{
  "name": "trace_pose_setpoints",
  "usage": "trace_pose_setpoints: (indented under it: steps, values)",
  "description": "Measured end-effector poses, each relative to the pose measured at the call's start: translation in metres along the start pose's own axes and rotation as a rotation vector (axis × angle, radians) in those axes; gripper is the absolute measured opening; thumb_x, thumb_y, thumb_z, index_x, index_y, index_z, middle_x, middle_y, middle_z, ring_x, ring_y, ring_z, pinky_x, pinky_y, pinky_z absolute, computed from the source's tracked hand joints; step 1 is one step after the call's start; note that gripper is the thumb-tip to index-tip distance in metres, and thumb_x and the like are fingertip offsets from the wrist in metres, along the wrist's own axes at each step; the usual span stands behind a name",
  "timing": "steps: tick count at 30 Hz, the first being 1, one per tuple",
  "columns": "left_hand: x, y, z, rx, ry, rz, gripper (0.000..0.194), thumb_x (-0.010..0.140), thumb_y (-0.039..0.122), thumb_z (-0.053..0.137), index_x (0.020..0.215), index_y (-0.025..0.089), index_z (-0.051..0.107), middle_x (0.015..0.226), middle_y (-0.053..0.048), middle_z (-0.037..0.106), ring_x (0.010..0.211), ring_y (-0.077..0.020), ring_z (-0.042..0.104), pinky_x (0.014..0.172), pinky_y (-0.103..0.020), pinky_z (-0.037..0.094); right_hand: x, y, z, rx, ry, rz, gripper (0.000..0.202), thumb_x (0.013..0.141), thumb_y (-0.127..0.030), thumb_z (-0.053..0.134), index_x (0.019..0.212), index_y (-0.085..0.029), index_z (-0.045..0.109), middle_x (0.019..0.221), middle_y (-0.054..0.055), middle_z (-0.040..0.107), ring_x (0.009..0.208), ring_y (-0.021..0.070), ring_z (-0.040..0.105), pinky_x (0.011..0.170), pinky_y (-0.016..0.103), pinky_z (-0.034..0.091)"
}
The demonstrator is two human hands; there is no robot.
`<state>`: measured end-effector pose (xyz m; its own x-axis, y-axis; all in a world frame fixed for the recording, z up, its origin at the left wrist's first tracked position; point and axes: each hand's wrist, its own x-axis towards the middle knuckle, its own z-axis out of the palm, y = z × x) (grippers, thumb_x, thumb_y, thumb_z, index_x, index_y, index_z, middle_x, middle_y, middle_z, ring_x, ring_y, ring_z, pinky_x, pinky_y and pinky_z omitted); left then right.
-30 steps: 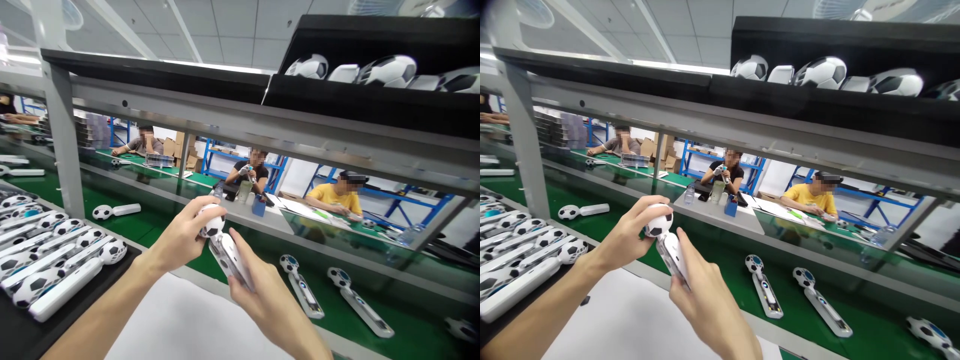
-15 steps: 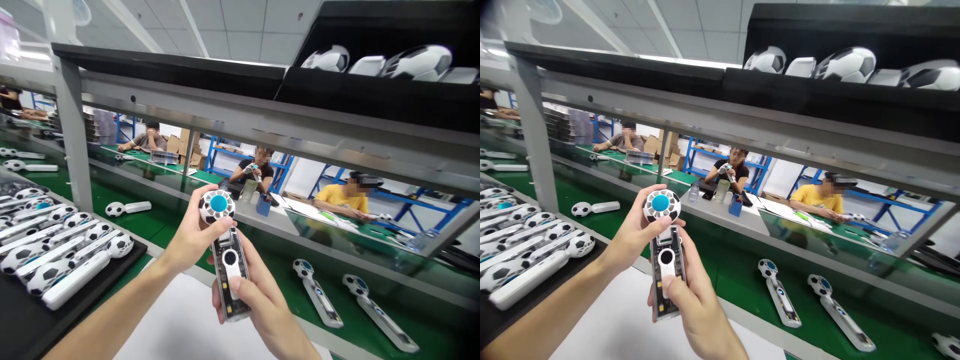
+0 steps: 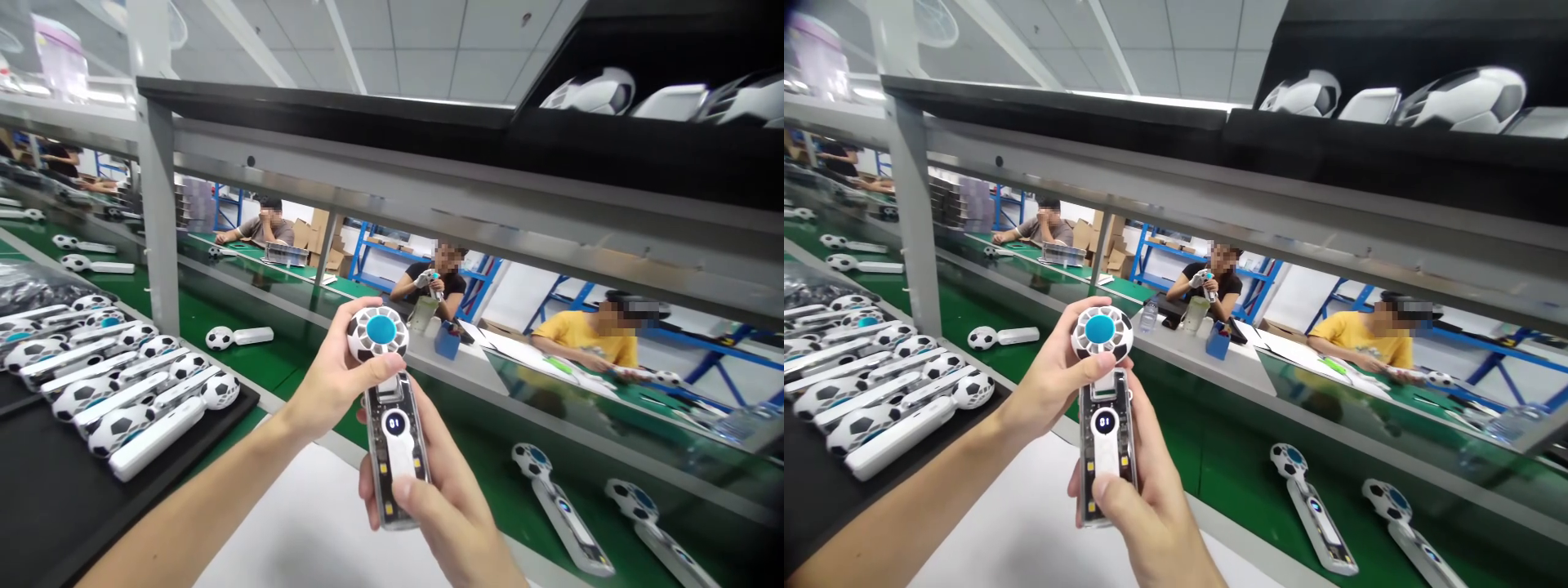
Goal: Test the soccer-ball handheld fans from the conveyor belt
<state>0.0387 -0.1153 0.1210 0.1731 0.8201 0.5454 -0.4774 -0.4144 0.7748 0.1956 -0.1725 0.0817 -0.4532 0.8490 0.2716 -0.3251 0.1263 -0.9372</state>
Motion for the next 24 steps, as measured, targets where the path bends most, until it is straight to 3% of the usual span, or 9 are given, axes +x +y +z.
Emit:
trace_pose_setpoints:
  steps: [5, 10, 12, 14, 18, 21, 24]
  values:
    - [0.0, 0.0, 0.0, 0.015, 0.006, 0.01, 0.058, 0.081, 0.027, 0.076, 0.129, 0.032, 0.044, 0.104, -0.001, 0.062, 0.087, -0.0163, 0.068, 0.075, -0.025, 0.055, 0.003, -0.004, 0.006, 0.01, 0.113, 0.064, 0.084, 0.086, -0.043, 0.068, 0.153, -0.031, 0.019, 0.078, 0.004, 0.07, 0.061, 0.0174, 0.06, 0.056, 0.028, 0.046]
    - [0.0, 0.001, 0.001, 0.03, 0.017, 0.001, 0.062, 0.081, 0.029, 0.077, 0.131, 0.033, 0.042, 0.105, 0.0, 0.063, 0.088, -0.0164, 0.067, 0.079, -0.027, 0.054, 0.001, -0.008, 0.009, -0.024, 0.149, 0.074, 0.082, 0.085, -0.041, 0.067, 0.153, -0.031, 0.022, 0.08, 0.004, 0.07, 0.065, 0.0196, 0.061, 0.059, 0.031, 0.049]
    - [-0.001, 0.001, 0.004, -0.002, 0.031, -0.046, 0.062, 0.08, 0.03, 0.077, 0.131, 0.033, 0.041, 0.105, 0.0, 0.063, 0.088, -0.0157, 0.066, 0.079, -0.027, 0.054, 0.0, -0.008, 0.007, -0.052, 0.168, 0.057, 0.079, 0.086, -0.041, 0.066, 0.152, -0.033, 0.025, 0.091, 0.006, 0.07, 0.07, 0.0206, 0.063, 0.059, 0.032, 0.05]
    - [-0.003, -0.001, 0.008, -0.047, 0.033, -0.179, 0.054, 0.08, 0.035, 0.076, 0.126, 0.027, 0.048, 0.102, -0.001, 0.064, 0.085, -0.0152, 0.065, 0.074, -0.025, 0.055, 0.001, -0.006, 0.005, -0.104, 0.214, 0.038, 0.074, 0.087, -0.041, 0.065, 0.151, -0.036, 0.027, 0.114, 0.008, 0.066, 0.077, 0.0212, 0.064, 0.062, 0.033, 0.052]
    - [-0.008, -0.01, 0.017, -0.055, -0.03, -0.498, 0.047, 0.08, 0.048, 0.071, 0.116, 0.021, 0.056, 0.085, -0.003, 0.064, 0.063, -0.0154, 0.062, 0.041, -0.02, 0.044, 0.004, -0.001, -0.002, -0.265, 0.307, 0.018, 0.066, 0.09, -0.041, 0.06, 0.15, -0.038, 0.032, 0.151, 0.006, 0.04, 0.109, 0.0271, 0.06, 0.079, 0.037, 0.056]
    - [-0.009, -0.017, 0.021, -0.006, -0.017, -0.499, 0.041, 0.081, 0.048, 0.069, 0.108, 0.019, 0.059, 0.076, -0.002, 0.062, 0.049, -0.012, 0.054, 0.032, -0.018, 0.035, 0.005, 0.0, -0.002, -0.307, 0.317, 0.013, 0.065, 0.092, -0.038, 0.056, 0.152, -0.034, 0.031, 0.156, 0.002, 0.031, 0.13, 0.0298, 0.046, 0.091, 0.038, 0.054]
    - [-0.009, -0.018, 0.02, -0.025, -0.03, -0.472, 0.039, 0.081, 0.047, 0.069, 0.106, 0.018, 0.059, 0.086, -0.006, 0.066, 0.053, -0.0128, 0.057, 0.032, -0.018, 0.036, 0.005, -0.004, 0.001, -0.325, 0.301, 0.036, 0.067, 0.093, -0.036, 0.053, 0.153, -0.033, 0.026, 0.156, 0.002, 0.031, 0.118, 0.0261, 0.055, 0.086, 0.035, 0.055]
